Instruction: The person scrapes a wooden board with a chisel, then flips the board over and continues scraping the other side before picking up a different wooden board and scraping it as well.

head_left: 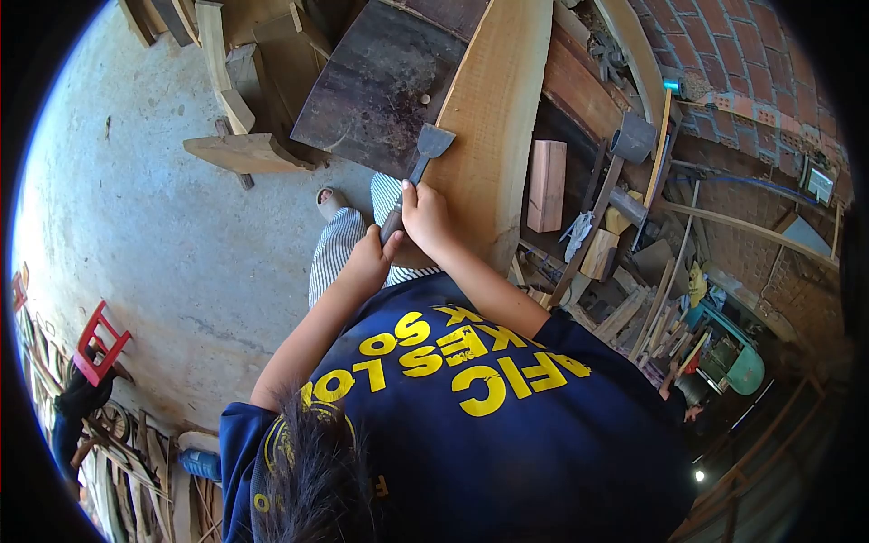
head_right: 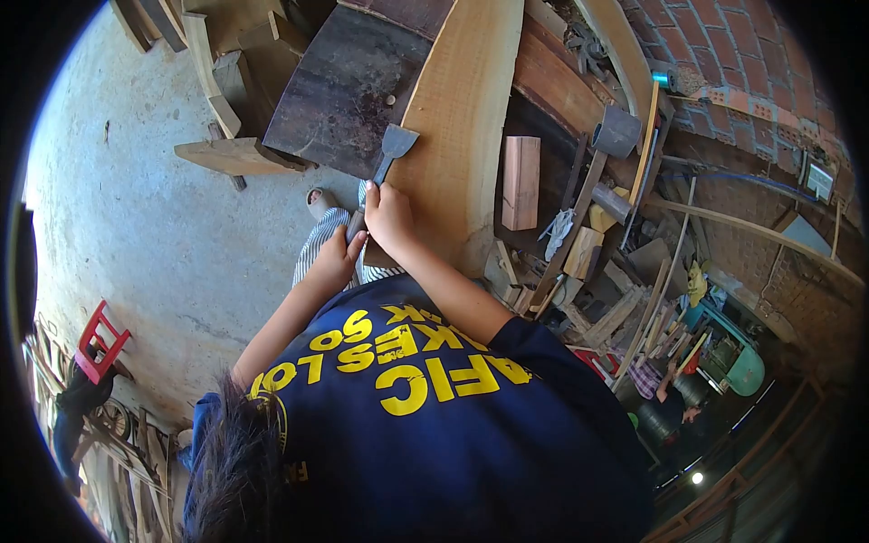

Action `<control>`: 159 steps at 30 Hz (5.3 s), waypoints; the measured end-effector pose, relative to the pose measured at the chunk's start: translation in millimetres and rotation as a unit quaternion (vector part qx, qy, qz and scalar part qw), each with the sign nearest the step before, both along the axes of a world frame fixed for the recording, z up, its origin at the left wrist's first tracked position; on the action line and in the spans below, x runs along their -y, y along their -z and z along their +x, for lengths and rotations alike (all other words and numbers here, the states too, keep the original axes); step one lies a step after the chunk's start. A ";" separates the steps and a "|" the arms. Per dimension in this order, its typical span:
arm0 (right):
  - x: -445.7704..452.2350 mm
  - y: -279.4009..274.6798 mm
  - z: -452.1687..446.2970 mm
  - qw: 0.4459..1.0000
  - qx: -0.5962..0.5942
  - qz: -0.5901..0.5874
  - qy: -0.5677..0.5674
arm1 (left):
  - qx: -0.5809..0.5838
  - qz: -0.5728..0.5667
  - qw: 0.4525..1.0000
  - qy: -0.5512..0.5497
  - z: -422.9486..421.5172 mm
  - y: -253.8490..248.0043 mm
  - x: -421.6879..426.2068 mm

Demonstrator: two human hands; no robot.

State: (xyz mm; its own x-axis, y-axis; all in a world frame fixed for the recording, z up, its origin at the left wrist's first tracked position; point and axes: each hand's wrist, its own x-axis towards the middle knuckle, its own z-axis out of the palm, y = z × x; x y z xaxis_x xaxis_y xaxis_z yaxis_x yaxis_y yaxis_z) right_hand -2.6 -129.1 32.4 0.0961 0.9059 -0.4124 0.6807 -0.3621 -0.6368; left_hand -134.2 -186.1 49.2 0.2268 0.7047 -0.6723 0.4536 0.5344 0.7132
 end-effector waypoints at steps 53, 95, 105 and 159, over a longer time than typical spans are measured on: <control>-74.1 1.3 17.6 0.998 0.060 -0.016 -0.003 | -0.046 0.048 0.998 -0.024 35.9 -5.0 -70.7; -157.5 0.4 40.0 0.993 0.115 0.034 -0.006 | 0.016 -0.002 0.999 -0.045 54.2 -9.5 -151.8; -34.7 4.2 54.4 0.982 -0.043 -0.083 0.161 | -0.011 0.163 0.975 0.153 35.4 -9.7 -69.5; 17.8 -9.1 61.9 0.952 0.118 0.088 0.270 | -0.265 0.490 0.830 -0.015 125.8 69.6 -334.9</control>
